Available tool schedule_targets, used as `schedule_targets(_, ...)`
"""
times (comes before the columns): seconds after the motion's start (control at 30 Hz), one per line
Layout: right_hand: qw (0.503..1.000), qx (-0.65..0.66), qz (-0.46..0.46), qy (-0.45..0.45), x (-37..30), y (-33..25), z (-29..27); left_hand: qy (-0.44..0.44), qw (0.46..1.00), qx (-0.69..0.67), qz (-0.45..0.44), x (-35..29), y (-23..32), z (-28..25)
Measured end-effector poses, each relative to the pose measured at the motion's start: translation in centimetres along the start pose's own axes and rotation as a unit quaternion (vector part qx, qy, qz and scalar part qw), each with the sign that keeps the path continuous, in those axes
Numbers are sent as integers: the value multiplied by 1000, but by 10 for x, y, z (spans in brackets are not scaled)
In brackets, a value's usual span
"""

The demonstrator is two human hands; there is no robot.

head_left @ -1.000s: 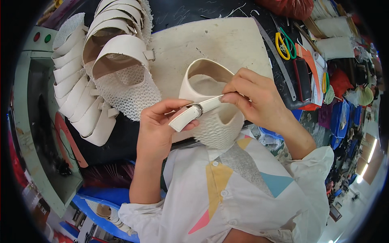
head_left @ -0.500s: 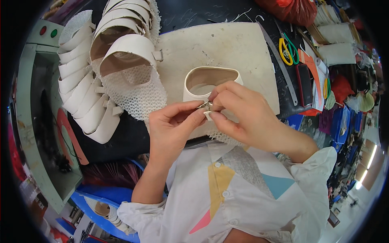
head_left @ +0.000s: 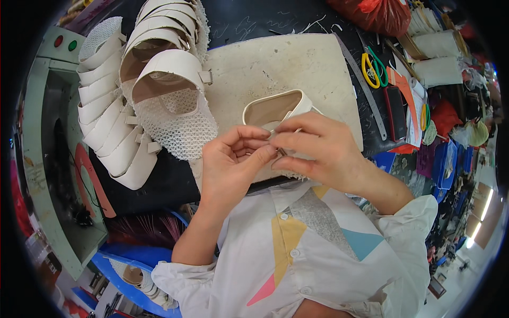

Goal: Checking and assembling shoe uppers, buckles, and organizing finished components on a factory floor.

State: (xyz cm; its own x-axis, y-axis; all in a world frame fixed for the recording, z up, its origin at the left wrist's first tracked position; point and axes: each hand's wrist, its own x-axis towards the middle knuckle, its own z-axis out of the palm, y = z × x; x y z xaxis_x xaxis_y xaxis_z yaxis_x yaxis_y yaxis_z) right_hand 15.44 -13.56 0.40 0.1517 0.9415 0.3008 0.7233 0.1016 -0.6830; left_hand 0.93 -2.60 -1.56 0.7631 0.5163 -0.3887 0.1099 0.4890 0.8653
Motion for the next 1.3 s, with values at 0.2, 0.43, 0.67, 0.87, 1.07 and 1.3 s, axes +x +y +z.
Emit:
schedule_targets(0.2, 1000, -6, -2, -2, 0, 4, 2, 7, 995, 71, 68, 3, -4, 3)
schedule_targets(0.43, 1000, -22, 18, 7, 0, 13, -3, 60, 928, 303, 209, 12, -7, 10)
schedule_targets(0.67, 989, 95, 104, 49, 9, 3, -39, 105, 932, 196, 286, 7, -7, -8)
schedule_targets(0.87, 841, 519, 140, 59, 41, -24, -21, 222, 934, 92, 263, -26, 6, -44)
schedule_targets(1.07, 892, 370, 253, 61, 69, 9, 68, 332, 804, 467, 159, -13, 50, -116)
schedule_targets(1.3, 928, 289, 82, 221, 146, 30, 114, 432, 722, 373, 391, 80, 60, -156)
